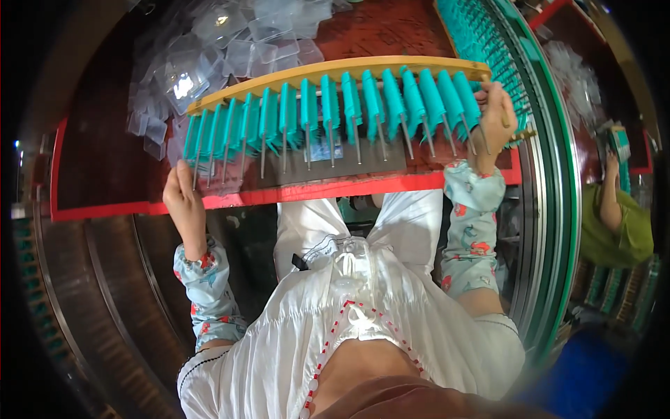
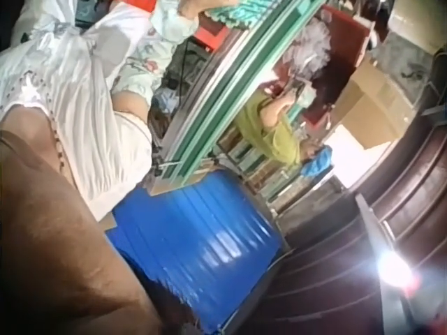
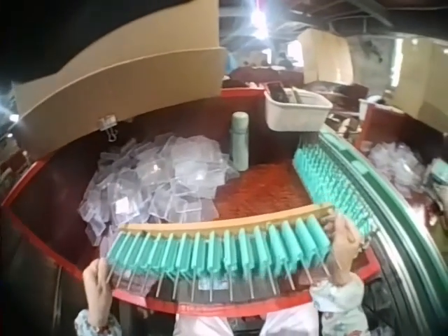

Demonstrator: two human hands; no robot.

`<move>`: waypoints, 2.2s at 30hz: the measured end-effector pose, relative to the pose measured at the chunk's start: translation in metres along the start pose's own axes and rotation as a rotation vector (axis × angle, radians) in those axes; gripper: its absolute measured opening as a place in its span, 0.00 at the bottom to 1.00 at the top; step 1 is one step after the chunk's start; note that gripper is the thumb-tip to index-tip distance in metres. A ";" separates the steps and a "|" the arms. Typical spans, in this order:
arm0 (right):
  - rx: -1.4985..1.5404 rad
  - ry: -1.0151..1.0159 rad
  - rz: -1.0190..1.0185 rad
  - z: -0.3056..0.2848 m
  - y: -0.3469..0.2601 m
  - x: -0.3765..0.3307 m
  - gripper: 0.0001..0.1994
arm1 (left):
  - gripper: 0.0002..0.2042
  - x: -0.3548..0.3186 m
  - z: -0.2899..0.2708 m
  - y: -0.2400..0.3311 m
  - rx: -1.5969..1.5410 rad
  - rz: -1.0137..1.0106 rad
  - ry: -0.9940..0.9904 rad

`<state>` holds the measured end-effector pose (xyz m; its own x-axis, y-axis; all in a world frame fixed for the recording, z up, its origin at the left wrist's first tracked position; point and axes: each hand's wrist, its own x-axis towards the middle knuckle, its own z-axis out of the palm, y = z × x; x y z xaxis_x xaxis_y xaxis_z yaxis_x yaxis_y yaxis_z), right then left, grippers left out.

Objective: Packaging small manufactured components into plastic containers on a factory production floor.

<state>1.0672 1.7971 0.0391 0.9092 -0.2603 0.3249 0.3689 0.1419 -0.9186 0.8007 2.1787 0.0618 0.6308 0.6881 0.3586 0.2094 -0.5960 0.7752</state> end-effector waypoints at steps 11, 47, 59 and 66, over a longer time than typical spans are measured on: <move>-0.056 -0.011 -0.148 -0.011 0.024 -0.016 0.16 | 0.18 0.019 0.006 -0.018 0.251 0.123 -0.023; -0.940 -0.273 -0.166 -0.054 0.072 -0.107 0.06 | 0.36 0.365 0.142 0.045 1.222 0.516 -0.593; -0.645 -0.210 -0.240 -0.057 0.075 -0.107 0.07 | 0.19 0.219 -0.015 0.030 0.560 0.683 0.059; -0.484 -0.245 -0.229 -0.072 0.062 -0.152 0.07 | 0.14 0.177 -0.080 0.016 0.467 0.322 0.167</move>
<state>0.9377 1.7768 -0.0836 0.8563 0.0034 0.5165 0.4832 -0.3587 -0.7987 0.8555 2.3240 0.1789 0.5987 0.4759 0.6442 0.3579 -0.8785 0.3164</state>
